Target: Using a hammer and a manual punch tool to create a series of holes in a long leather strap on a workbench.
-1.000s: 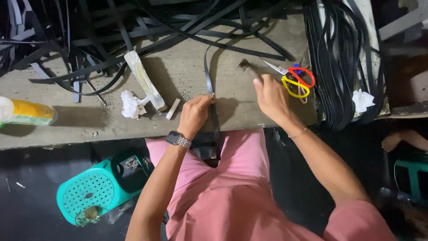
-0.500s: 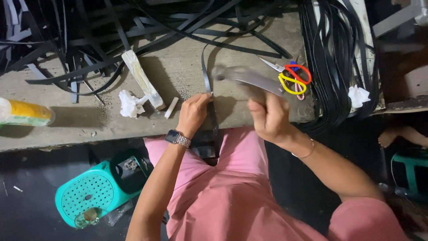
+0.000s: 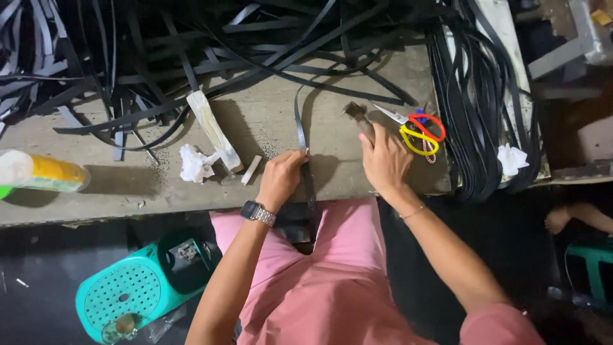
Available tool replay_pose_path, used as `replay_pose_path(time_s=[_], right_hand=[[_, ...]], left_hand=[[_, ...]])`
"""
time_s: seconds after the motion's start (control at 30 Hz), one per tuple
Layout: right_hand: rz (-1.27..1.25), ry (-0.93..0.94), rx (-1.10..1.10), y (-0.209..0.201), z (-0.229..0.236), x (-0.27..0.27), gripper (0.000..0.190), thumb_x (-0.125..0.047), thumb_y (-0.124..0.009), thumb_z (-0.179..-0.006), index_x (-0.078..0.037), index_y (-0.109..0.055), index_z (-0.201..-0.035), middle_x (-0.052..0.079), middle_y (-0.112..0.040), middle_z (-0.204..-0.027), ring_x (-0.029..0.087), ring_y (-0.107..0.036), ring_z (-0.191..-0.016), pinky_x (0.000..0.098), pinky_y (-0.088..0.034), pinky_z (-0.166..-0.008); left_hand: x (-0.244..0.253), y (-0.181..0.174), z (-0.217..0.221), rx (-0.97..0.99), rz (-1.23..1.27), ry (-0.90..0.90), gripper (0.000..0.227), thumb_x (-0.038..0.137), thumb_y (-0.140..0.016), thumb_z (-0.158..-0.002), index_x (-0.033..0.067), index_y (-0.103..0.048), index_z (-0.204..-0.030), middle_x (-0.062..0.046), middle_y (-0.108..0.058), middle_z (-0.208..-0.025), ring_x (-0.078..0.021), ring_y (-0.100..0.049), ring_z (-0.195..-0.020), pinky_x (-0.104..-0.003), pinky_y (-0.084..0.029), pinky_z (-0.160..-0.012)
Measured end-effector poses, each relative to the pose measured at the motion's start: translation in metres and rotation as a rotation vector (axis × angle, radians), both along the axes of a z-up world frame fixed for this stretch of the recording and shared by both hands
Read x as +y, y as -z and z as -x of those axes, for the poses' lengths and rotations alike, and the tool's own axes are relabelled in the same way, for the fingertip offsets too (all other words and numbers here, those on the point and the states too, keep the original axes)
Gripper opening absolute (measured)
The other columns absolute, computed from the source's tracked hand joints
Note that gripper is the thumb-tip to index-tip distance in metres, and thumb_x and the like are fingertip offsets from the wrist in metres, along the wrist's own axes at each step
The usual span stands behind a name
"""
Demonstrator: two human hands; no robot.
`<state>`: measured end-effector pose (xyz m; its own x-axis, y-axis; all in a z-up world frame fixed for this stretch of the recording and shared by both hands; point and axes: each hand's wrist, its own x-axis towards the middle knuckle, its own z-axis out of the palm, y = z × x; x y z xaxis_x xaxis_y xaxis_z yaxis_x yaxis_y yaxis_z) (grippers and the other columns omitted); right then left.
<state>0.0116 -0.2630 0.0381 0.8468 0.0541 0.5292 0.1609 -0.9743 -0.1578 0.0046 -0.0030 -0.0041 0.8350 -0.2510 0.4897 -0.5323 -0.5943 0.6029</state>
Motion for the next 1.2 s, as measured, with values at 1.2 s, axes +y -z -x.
replay_pose_path(time_s=[1.2], right_hand=[[-0.046, -0.421, 0.313, 0.012, 0.033, 0.070, 0.038, -0.042, -0.070, -0.093, -0.016, -0.070, -0.122, 0.013, -0.052, -0.142, 0.032, -0.044, -0.139, 0.0565, -0.032, -0.108]], left_hand=[[-0.003, -0.031, -0.002, 0.200, 0.381, -0.046, 0.010, 0.003, -0.069, -0.099, 0.0051, -0.068, -0.090, -0.014, -0.074, -0.075, -0.0373, -0.075, -0.077, -0.043, -0.058, -0.072]])
